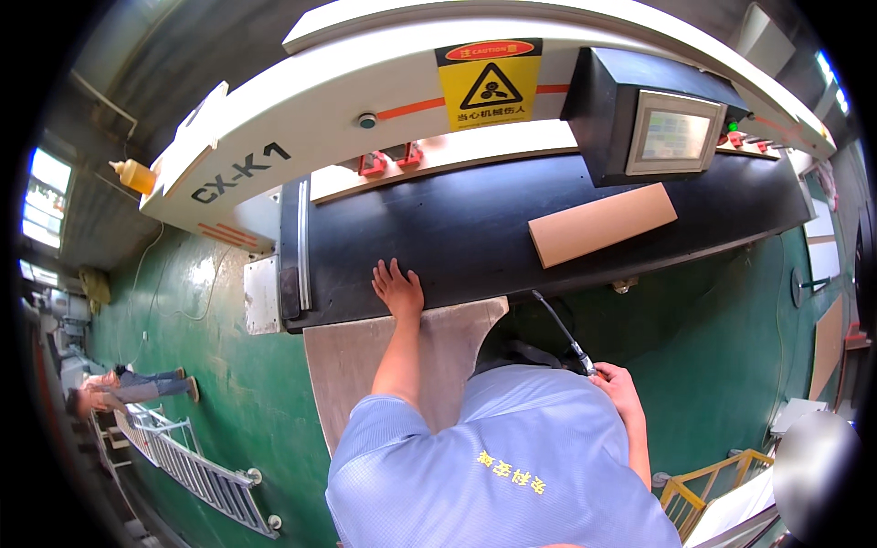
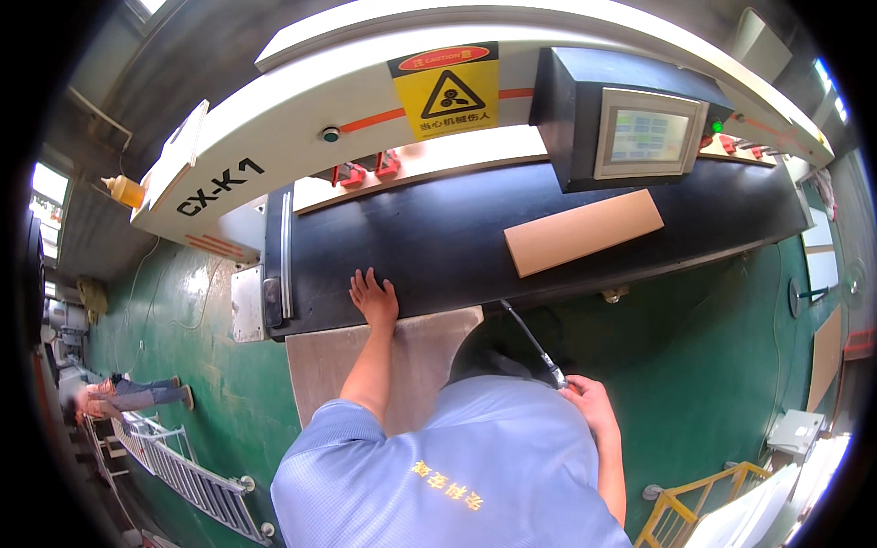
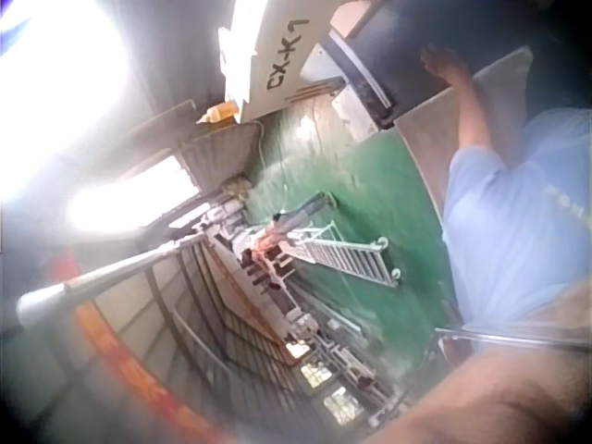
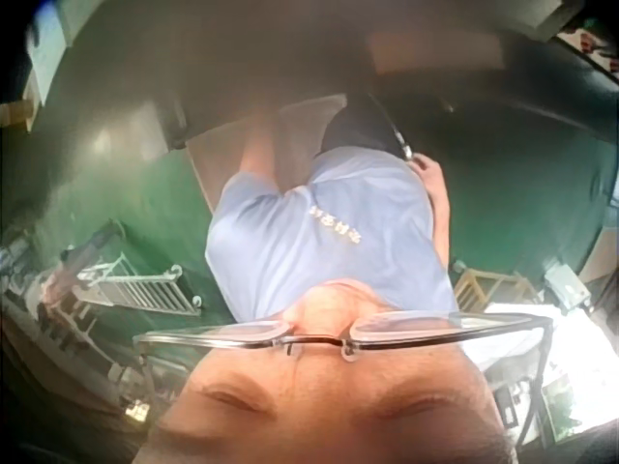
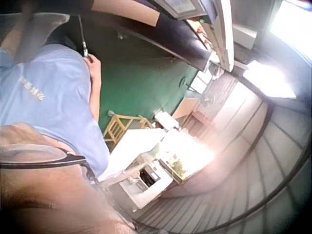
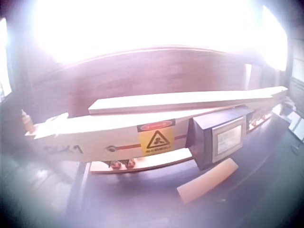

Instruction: The person places wooden panels into an edge-banding machine, adjusts the settings on a touchscreen monitor, and retrieves the finished panels to stack them on a table.

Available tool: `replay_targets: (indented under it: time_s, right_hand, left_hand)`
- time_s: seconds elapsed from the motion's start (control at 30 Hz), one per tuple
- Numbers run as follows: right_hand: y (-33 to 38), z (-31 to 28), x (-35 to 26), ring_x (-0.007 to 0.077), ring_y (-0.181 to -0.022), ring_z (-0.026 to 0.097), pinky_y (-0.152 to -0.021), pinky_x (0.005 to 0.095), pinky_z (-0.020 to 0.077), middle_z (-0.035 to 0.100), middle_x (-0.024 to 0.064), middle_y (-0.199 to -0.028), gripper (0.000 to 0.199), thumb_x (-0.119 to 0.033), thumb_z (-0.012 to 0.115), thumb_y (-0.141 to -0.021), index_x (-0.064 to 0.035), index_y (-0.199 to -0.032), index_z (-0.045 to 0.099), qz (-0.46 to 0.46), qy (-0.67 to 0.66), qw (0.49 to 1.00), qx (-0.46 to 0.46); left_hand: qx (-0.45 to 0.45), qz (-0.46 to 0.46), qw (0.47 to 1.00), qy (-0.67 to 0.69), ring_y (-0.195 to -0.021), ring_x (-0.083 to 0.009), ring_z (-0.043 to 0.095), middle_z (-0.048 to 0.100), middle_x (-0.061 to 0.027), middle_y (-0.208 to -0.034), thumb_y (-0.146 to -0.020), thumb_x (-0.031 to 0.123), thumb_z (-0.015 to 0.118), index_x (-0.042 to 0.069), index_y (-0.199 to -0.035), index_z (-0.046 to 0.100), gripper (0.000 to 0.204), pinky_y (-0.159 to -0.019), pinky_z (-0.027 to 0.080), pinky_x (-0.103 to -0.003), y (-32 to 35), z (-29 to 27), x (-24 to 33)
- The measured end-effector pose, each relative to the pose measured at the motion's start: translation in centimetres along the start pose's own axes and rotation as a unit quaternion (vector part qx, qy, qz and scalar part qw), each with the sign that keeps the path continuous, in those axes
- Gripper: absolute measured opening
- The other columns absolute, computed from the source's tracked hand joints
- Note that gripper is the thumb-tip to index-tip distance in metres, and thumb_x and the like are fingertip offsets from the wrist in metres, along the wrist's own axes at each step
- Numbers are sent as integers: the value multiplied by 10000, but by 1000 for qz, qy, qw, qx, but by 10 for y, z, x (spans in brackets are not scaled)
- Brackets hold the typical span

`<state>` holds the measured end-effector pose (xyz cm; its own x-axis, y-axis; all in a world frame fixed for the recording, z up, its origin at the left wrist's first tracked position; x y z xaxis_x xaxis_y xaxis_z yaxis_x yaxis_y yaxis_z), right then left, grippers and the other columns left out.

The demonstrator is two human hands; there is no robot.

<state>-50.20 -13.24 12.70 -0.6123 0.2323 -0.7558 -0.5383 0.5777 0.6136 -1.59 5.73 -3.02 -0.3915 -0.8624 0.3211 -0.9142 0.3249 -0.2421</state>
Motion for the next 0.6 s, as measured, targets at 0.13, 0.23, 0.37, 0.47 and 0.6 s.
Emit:
replay_targets:
  time_s: [0.13,0.23,0.37,0.47,0.6]
  right_hand:
    - [0,0,-3,93,-823,626,-773,263,523,721,35,-926,267,-60,731,-895,45,-1139,697,-2,9,1000,-5]
    - [0,0,-4,96,-836,634,-780,265,524,727,41,-942,262,-49,724,-897,48,-1138,695,-2,9,1000,-2]
    - [-1,0,-3,103,-863,646,-801,269,526,734,55,-968,258,-30,716,-897,60,-1137,690,0,1,1000,-5]
    - [-2,1,-3,108,-881,651,-817,272,528,736,64,-984,259,-20,713,-896,67,-1139,687,-5,-1,1000,-8]
    - [-3,2,-4,109,-882,652,-821,272,529,736,67,-985,266,-16,712,-895,68,-1146,685,1,15,1000,-9]
  left_hand:
    - [-1,-6,1000,-1,-1492,-408,291,376,-199,-1575,-952,307,593,87,-1440,486,546,-1226,202,-560,0,1,0]
    - [7,-6,1000,-2,-1491,-405,295,381,-193,-1574,-954,310,592,92,-1436,492,539,-1226,207,-557,0,1,0]
    - [-6,-12,1000,0,-1503,-396,272,362,-199,-1584,-961,311,579,80,-1446,481,546,-1238,184,-545,0,3,-1]
    - [-6,-11,1000,-8,-1505,-394,271,361,-197,-1585,-962,314,575,81,-1446,481,546,-1240,182,-542,0,3,-2]
    - [-6,-12,1000,-5,-1507,-391,266,357,-193,-1588,-962,312,571,80,-1444,484,542,-1240,184,-539,0,5,-3]
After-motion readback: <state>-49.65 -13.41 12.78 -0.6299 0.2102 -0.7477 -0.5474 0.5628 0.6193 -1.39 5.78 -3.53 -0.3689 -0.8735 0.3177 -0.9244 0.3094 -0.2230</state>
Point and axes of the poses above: each hand's wrist, its own y-axis away from the middle knuckle, its own z-axis out of the palm, x = y × z, the point moved 4 cm from there along -y, towards the middle knuckle
